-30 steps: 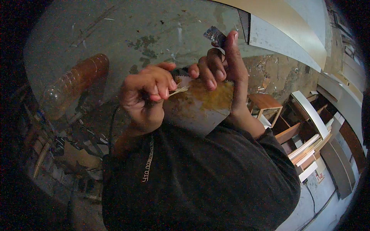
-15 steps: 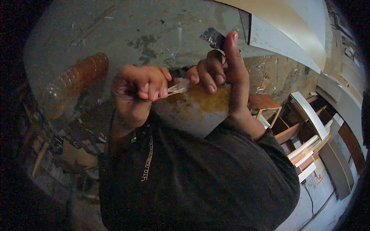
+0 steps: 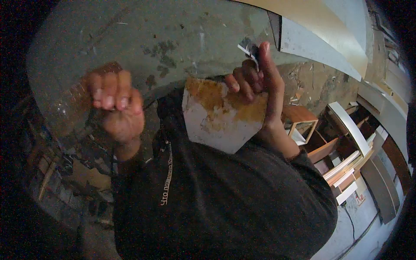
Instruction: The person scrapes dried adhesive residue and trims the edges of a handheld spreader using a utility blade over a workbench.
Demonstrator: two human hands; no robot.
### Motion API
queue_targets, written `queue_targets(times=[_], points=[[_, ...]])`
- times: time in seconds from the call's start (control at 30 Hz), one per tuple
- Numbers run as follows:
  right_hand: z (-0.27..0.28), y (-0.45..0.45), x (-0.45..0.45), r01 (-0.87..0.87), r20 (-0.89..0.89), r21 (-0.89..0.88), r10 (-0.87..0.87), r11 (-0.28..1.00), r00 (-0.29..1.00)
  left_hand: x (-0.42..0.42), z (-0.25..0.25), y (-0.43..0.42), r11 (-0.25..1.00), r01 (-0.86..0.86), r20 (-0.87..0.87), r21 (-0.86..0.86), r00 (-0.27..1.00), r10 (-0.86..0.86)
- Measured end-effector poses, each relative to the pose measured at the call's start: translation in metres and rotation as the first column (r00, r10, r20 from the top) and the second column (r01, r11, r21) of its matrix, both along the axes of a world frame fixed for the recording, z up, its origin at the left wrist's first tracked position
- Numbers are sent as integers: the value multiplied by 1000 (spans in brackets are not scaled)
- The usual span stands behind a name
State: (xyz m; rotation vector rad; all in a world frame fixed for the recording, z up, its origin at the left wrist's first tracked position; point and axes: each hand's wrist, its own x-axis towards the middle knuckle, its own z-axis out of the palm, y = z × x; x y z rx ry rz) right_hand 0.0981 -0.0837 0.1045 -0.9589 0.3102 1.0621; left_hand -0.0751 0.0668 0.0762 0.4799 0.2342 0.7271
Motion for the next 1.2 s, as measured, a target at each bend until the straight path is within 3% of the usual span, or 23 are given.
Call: queue_targets(times=[0.1, 0.13, 0.2, 0.23, 0.33, 0.43, 0.47, 0.53, 0.63, 0.7, 0.77, 0.83, 0.93, 1.03, 1.07, 1.13, 1.2], points=[[2, 3, 3, -20, 11, 160, 19, 987, 1000, 5, 7, 4, 933, 31, -221, 359, 974, 53], [2, 8, 2, -39, 34, 232, 32, 972, 999, 6, 8, 0, 875, 59, -313, 481, 943, 109], [8, 15, 2, 5, -15, 182, -2, 983, 1000, 13, -1, -10, 669, 101, -440, 736, 823, 360], [10, 16, 1, 35, -45, 145, -28, 989, 999, 18, 0, -5, 622, 168, -463, 765, 815, 349], [0, 12, 1, 49, -84, 216, -32, 975, 996, 15, -16, 4, 290, 333, -441, 897, 661, 607], [0, 12, 0, 32, -57, 287, -17, 957, 998, 22, -19, -9, 504, 234, -527, 832, 618, 583], [0, 11, 0, 26, -49, 297, -12, 955, 999, 22, -17, -8, 486, 299, -551, 821, 641, 534], [-1, 11, 1, 12, -30, 318, -2, 948, 1000, 26, -9, -5, 438, 420, -595, 795, 677, 433], [3, 13, 1, 39, -71, 302, -19, 952, 997, 42, -8, 9, 117, 318, -332, 941, 792, 512], [0, 12, 2, 41, -84, 323, -14, 946, 996, 51, 0, 13, 169, 316, -358, 934, 836, 416], [-5, 9, 4, 25, -99, 361, 11, 932, 995, 54, 4, 8, 301, 419, -492, 857, 839, 234], [-6, 5, 7, 7, -98, 371, 32, 929, 995, 50, 13, -5, 450, 617, -665, 645, 744, -67], [-3, 4, 14, 6, -3, 263, -5, 965, 1000, 54, 18, -17, 547, 650, -731, 528, 676, -98], [-3, 12, 28, 18, 226, 79, -35, 997, 974, 53, 21, -13, 539, 673, -725, 507, 671, -156], [-1, 9, 36, -91, 427, 7, 79, 996, 901, 54, 24, -13, 531, 672, -719, 516, 677, -157], [6, -4, 62, -256, 736, -185, 306, 949, 604, 56, 28, -13, 515, 665, -708, 540, 690, -149], [14, -8, 75, -347, 814, -176, 334, 921, 475, 56, 31, -19, 558, 663, -745, 500, 657, -113]])
